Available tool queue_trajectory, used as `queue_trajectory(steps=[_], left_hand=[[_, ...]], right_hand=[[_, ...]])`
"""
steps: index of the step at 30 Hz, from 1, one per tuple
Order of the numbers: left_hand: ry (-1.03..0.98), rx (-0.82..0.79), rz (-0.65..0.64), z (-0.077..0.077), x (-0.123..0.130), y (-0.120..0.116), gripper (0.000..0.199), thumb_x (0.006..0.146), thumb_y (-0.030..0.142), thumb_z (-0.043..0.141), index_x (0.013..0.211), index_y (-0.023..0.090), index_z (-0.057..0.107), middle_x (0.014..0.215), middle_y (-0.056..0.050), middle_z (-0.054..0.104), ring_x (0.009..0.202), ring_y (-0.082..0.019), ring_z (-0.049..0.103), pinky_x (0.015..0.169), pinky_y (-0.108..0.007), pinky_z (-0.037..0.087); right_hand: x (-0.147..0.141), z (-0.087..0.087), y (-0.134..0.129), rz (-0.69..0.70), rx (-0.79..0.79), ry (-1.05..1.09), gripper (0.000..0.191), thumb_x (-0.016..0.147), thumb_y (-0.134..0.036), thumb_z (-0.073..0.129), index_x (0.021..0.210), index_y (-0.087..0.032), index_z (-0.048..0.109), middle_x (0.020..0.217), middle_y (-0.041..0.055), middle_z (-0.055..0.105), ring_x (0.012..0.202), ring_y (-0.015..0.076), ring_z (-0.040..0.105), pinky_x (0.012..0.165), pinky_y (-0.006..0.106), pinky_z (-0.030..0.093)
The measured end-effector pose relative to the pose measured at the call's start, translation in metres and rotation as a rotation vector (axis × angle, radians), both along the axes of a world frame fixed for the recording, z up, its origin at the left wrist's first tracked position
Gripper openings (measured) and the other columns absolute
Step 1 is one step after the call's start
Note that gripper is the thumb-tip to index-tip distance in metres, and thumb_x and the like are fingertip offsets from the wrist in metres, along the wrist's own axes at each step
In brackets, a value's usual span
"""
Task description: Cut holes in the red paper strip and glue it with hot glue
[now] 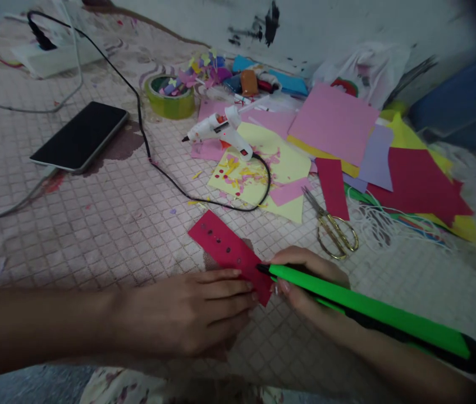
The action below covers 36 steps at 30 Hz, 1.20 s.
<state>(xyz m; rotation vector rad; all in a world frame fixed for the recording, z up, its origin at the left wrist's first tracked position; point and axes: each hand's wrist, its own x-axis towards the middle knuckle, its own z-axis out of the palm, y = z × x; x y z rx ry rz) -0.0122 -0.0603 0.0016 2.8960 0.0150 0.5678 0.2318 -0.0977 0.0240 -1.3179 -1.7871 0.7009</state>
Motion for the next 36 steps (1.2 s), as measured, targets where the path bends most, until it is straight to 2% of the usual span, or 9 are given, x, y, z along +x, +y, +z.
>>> queue_trajectory(steps=[5,11,25,36], left_hand=[[0.035,-0.004,0.011,-0.003,-0.001,-0.001,0.035,0.105,0.034,0.049,0.124,0.011,0.068,0.139,-0.009,0.064,0.132,-0.024,0.057,0.12,-0.038,0.04],[0.034,0.007,0.017,-0.003,0.0,-0.002,0.036,0.106,0.035,0.047,0.124,0.011,0.068,0.139,-0.01,0.064,0.133,-0.025,0.056,0.119,-0.038,0.041],[0.021,-0.005,0.009,-0.005,0.0,-0.003,0.037,0.106,0.033,0.046,0.125,0.009,0.067,0.14,-0.011,0.063,0.134,-0.026,0.054,0.119,-0.04,0.041],[0.017,-0.018,0.01,-0.004,0.001,-0.002,0.036,0.104,0.034,0.05,0.125,0.009,0.067,0.14,-0.012,0.063,0.133,-0.026,0.056,0.119,-0.038,0.041]], right_hand=[[-0.001,-0.009,-0.005,0.028,0.055,-0.029,0.026,0.078,-0.01,0.061,0.095,-0.028,0.069,0.08,-0.0014,0.076,0.066,0.015,0.072,0.058,0.024,0.058],[-0.001,-0.013,-0.005,0.039,0.039,-0.023,0.03,0.079,-0.01,0.06,0.098,-0.031,0.068,0.083,-0.0003,0.076,0.069,0.0179,0.071,0.06,0.029,0.059],[0.0,-0.016,-0.005,0.053,0.022,-0.042,0.03,0.079,-0.008,0.059,0.099,-0.029,0.068,0.085,-0.0024,0.075,0.07,0.0139,0.069,0.063,0.025,0.057],[0.002,-0.019,-0.005,0.081,-0.004,-0.038,0.034,0.079,-0.007,0.06,0.102,-0.031,0.067,0.088,-0.0015,0.075,0.072,0.018,0.07,0.065,0.03,0.058]])
